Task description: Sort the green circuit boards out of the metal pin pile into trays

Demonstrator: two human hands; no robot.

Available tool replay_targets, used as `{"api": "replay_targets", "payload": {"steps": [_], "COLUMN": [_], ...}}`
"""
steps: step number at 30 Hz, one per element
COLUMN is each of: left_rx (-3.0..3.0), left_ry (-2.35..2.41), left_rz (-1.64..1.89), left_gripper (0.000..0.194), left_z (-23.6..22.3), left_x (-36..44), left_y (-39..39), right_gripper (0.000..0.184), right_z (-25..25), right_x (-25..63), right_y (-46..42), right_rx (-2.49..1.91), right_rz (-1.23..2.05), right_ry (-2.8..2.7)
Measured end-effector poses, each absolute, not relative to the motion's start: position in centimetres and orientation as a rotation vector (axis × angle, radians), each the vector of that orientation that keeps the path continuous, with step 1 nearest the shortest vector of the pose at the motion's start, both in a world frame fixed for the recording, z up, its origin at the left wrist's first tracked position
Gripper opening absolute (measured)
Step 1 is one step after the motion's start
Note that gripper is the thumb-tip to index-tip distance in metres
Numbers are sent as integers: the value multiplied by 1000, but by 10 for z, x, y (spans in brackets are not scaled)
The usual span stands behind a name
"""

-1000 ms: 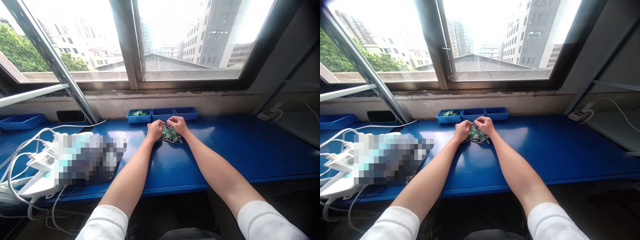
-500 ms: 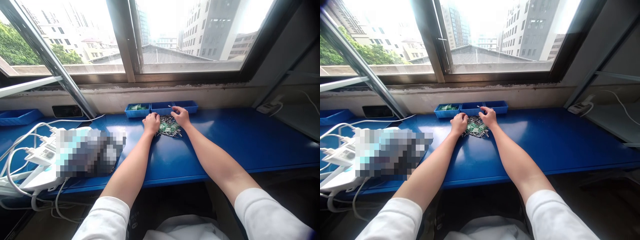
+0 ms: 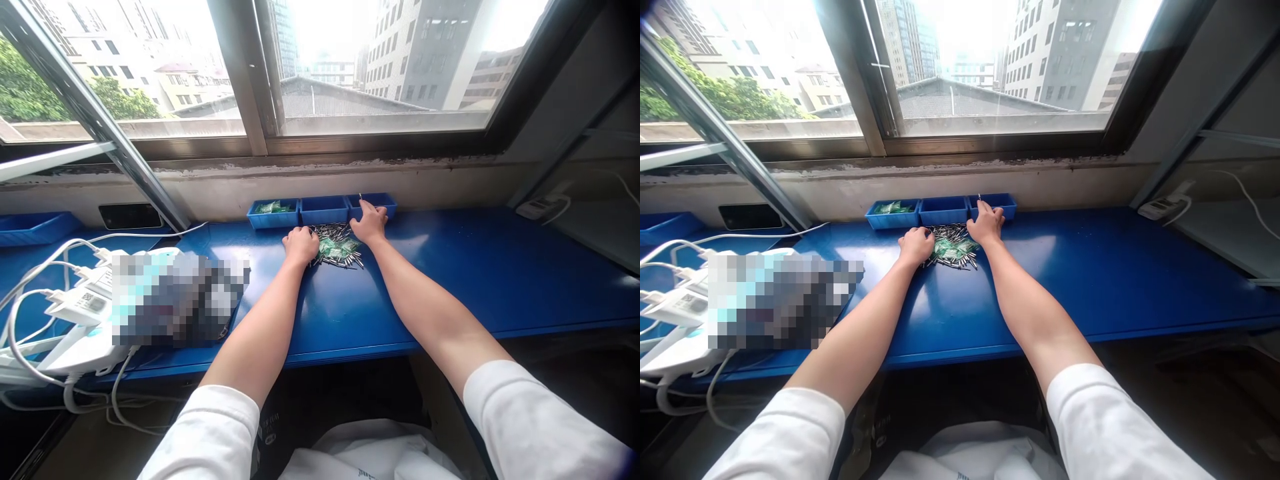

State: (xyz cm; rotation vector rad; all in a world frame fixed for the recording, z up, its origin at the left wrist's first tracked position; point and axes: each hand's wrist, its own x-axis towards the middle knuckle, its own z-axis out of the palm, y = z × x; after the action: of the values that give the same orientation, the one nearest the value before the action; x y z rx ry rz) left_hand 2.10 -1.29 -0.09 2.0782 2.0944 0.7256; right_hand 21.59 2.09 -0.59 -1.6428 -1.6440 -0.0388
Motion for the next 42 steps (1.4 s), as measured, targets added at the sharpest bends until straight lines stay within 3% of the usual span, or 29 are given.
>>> {"api": "replay_targets", "payload": {"steps": [10, 16, 20, 33, 42], "left_rx": [2052, 2028, 2092, 2066, 2175], "left_ry": [2251, 2119, 2011, 1910, 1846], "left_rz": [770, 687, 767, 852, 1049], "left_gripper": [38, 48, 47, 40, 34], "left_z": [6, 0, -4, -3, 2], "left_x": [19, 17, 18, 18, 21], "left_y": [-23, -14, -10, -12, -17], "right_gripper": [65, 21, 8, 10, 20], "right_z": [-12, -5, -1, -7, -8], "right_x": [213, 200, 197, 198, 195], "right_y": [22, 10, 1, 4, 7], "right_rx": [-1685, -1394, -1239, -1292, -1357], "right_rz": [42, 30, 187, 328, 188], "right_ry": [-1733, -1772, -2032, -2182, -2097]}}
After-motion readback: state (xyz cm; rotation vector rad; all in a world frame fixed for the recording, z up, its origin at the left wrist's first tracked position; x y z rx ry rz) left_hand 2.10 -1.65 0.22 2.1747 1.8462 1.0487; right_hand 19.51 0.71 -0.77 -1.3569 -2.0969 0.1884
